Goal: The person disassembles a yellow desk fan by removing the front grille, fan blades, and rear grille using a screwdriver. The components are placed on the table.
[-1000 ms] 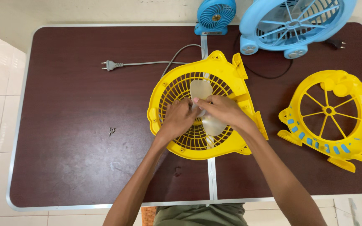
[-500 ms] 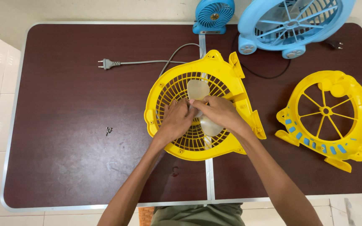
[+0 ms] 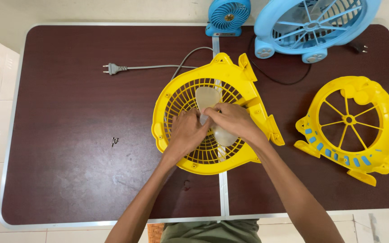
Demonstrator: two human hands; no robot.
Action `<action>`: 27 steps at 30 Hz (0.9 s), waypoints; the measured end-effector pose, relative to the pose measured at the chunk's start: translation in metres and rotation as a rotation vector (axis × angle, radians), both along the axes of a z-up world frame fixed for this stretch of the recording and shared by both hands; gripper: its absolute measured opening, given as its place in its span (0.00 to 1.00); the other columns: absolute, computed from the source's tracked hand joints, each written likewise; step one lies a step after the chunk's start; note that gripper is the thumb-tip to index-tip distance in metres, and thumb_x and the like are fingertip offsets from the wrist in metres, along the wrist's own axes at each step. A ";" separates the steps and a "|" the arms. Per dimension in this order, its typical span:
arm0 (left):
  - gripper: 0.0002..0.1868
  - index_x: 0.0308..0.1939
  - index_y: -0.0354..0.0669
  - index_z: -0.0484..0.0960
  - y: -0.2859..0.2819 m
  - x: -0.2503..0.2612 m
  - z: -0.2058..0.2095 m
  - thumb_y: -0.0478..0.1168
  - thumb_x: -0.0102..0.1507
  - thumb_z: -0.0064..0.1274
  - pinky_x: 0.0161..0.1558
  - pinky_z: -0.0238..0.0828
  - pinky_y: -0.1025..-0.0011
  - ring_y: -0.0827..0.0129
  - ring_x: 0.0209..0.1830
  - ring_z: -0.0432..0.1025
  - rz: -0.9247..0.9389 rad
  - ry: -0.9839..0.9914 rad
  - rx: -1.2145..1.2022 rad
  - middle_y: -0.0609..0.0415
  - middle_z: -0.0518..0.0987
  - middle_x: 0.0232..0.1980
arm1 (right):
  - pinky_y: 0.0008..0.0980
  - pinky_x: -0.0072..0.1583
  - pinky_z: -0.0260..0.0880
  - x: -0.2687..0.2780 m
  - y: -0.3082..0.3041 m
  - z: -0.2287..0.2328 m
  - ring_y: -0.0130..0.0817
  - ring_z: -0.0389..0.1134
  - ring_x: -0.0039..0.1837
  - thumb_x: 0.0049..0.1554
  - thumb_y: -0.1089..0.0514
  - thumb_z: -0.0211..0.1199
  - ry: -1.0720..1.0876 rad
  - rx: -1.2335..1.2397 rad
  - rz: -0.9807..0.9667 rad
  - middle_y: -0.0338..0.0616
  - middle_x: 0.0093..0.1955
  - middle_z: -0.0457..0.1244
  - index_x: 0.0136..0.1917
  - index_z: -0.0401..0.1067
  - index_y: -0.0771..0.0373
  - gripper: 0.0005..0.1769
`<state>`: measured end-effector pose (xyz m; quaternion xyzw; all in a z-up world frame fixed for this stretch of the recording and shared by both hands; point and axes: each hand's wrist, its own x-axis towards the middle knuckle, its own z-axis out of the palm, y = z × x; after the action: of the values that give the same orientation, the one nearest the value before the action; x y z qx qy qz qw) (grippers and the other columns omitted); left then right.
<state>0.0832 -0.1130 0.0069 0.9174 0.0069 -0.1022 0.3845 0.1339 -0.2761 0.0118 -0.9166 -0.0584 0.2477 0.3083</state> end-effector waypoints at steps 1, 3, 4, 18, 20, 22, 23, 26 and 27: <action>0.27 0.42 0.30 0.81 -0.001 -0.002 0.001 0.56 0.61 0.51 0.55 0.62 0.47 0.43 0.49 0.72 0.017 -0.053 -0.008 0.36 0.82 0.42 | 0.36 0.49 0.70 0.000 -0.001 -0.001 0.38 0.73 0.42 0.55 0.32 0.55 0.033 0.067 -0.016 0.48 0.39 0.71 0.45 0.80 0.64 0.33; 0.27 0.43 0.29 0.80 -0.003 -0.005 0.002 0.56 0.62 0.51 0.55 0.63 0.47 0.41 0.48 0.73 -0.022 -0.081 0.064 0.34 0.82 0.43 | 0.33 0.46 0.71 0.000 -0.006 -0.002 0.34 0.73 0.39 0.56 0.35 0.57 0.097 0.192 -0.044 0.46 0.36 0.71 0.43 0.79 0.67 0.31; 0.28 0.44 0.28 0.80 -0.004 -0.004 0.002 0.55 0.63 0.50 0.54 0.63 0.46 0.40 0.48 0.73 -0.042 -0.095 0.099 0.33 0.81 0.43 | 0.33 0.45 0.70 0.000 -0.008 -0.001 0.34 0.71 0.38 0.57 0.35 0.57 0.099 0.202 -0.042 0.46 0.35 0.70 0.41 0.79 0.68 0.31; 0.29 0.40 0.37 0.84 -0.002 0.015 -0.010 0.61 0.64 0.47 0.53 0.67 0.48 0.44 0.41 0.79 -0.031 -0.005 -0.008 0.39 0.84 0.35 | 0.34 0.45 0.68 -0.002 0.001 0.008 0.30 0.69 0.40 0.58 0.34 0.54 0.232 0.290 -0.249 0.42 0.35 0.68 0.43 0.78 0.69 0.34; 0.29 0.40 0.37 0.84 -0.002 0.015 -0.009 0.62 0.63 0.47 0.52 0.68 0.50 0.46 0.41 0.80 -0.013 0.030 -0.037 0.40 0.85 0.34 | 0.33 0.45 0.68 -0.002 0.001 0.010 0.29 0.69 0.40 0.57 0.34 0.55 0.255 0.320 -0.247 0.42 0.36 0.69 0.44 0.79 0.69 0.33; 0.29 0.40 0.38 0.84 -0.001 0.015 -0.006 0.62 0.63 0.47 0.49 0.71 0.52 0.48 0.39 0.81 -0.010 0.059 -0.060 0.42 0.85 0.33 | 0.33 0.44 0.68 -0.002 0.001 0.011 0.29 0.69 0.39 0.57 0.35 0.56 0.272 0.337 -0.252 0.42 0.36 0.69 0.44 0.79 0.69 0.33; 0.29 0.41 0.38 0.84 -0.001 0.013 -0.004 0.62 0.63 0.47 0.48 0.71 0.52 0.48 0.38 0.80 -0.008 0.014 -0.078 0.42 0.85 0.33 | 0.33 0.43 0.68 -0.002 0.001 0.011 0.30 0.69 0.39 0.57 0.35 0.56 0.278 0.340 -0.257 0.43 0.35 0.68 0.43 0.79 0.70 0.33; 0.27 0.41 0.39 0.85 -0.001 0.011 0.006 0.61 0.63 0.48 0.47 0.71 0.51 0.47 0.37 0.80 0.005 -0.052 -0.102 0.41 0.85 0.33 | 0.30 0.42 0.67 -0.003 0.000 0.013 0.28 0.68 0.38 0.57 0.34 0.56 0.273 0.358 -0.240 0.42 0.35 0.68 0.43 0.80 0.69 0.33; 0.27 0.40 0.39 0.86 -0.002 0.012 0.010 0.60 0.63 0.49 0.47 0.72 0.51 0.47 0.37 0.80 0.012 -0.028 -0.090 0.41 0.85 0.32 | 0.29 0.42 0.67 -0.004 0.000 0.014 0.26 0.68 0.38 0.57 0.34 0.56 0.268 0.366 -0.232 0.41 0.35 0.69 0.43 0.80 0.68 0.32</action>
<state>0.0947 -0.1149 0.0168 0.9006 0.0025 -0.0869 0.4258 0.1304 -0.2763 0.0259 -0.8050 0.0447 0.3154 0.5004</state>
